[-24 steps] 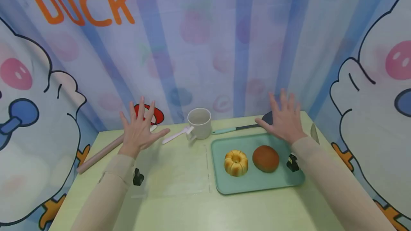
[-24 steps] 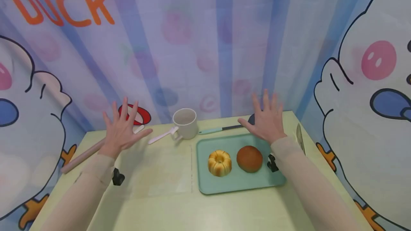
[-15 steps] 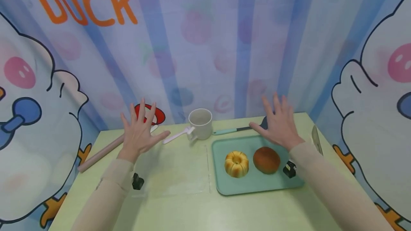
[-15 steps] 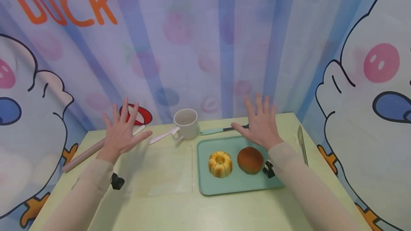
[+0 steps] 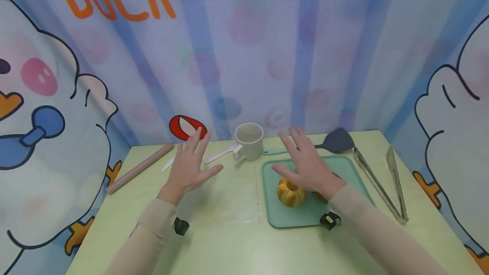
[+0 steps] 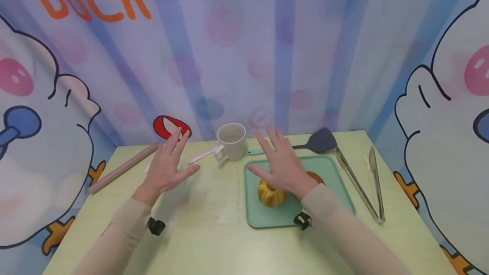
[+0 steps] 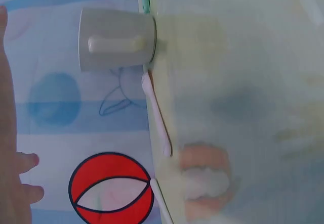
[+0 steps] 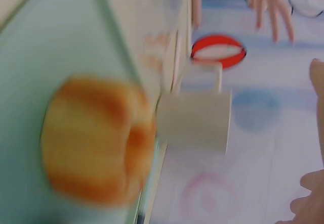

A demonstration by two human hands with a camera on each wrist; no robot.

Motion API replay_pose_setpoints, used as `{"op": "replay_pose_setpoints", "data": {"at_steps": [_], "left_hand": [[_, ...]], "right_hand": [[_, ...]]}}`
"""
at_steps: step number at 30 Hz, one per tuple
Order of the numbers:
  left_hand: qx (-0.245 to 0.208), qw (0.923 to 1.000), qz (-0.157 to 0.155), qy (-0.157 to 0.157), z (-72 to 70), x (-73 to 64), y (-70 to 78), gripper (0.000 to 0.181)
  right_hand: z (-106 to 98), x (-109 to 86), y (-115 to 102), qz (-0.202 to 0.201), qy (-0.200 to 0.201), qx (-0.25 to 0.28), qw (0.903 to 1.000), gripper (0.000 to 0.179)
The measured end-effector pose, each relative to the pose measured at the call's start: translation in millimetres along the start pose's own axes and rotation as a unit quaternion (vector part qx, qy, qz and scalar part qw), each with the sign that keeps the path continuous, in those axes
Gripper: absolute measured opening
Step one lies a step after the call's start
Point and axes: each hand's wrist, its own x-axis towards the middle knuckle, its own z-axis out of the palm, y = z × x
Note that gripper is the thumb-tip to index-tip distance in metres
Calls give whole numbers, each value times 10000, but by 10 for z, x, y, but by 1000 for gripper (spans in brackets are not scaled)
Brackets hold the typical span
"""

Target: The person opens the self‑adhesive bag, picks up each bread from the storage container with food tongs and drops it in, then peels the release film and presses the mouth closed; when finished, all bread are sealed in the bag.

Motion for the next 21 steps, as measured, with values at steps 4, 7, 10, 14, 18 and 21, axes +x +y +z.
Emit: {"op": "replay_pose_setpoints", "data": {"at_steps": [4,7,10,14,18,21], "left_hand": [[-139,9991,361,176,116,-44,121,95],[-374,9976,536,219,239,-91,183,90],[-771,9955,552,-9,375,-124,233,75],[-1191,9905,506,-463,547,-167,291,54],[-1401,9855,353,-895,674,-243,330,51],[-1501,9813,205,-1187,742,-304,344,54]], "right_hand": [[141,32,-200,-316,-125,219,9992,86],[277,44,-308,-501,-267,352,9978,80],[431,45,-382,-625,-415,416,9963,72],[647,34,-422,-703,-645,426,9945,59],[834,-1,-426,-622,-990,416,9923,54],[945,-30,-427,-513,-1194,458,9905,53]]}}
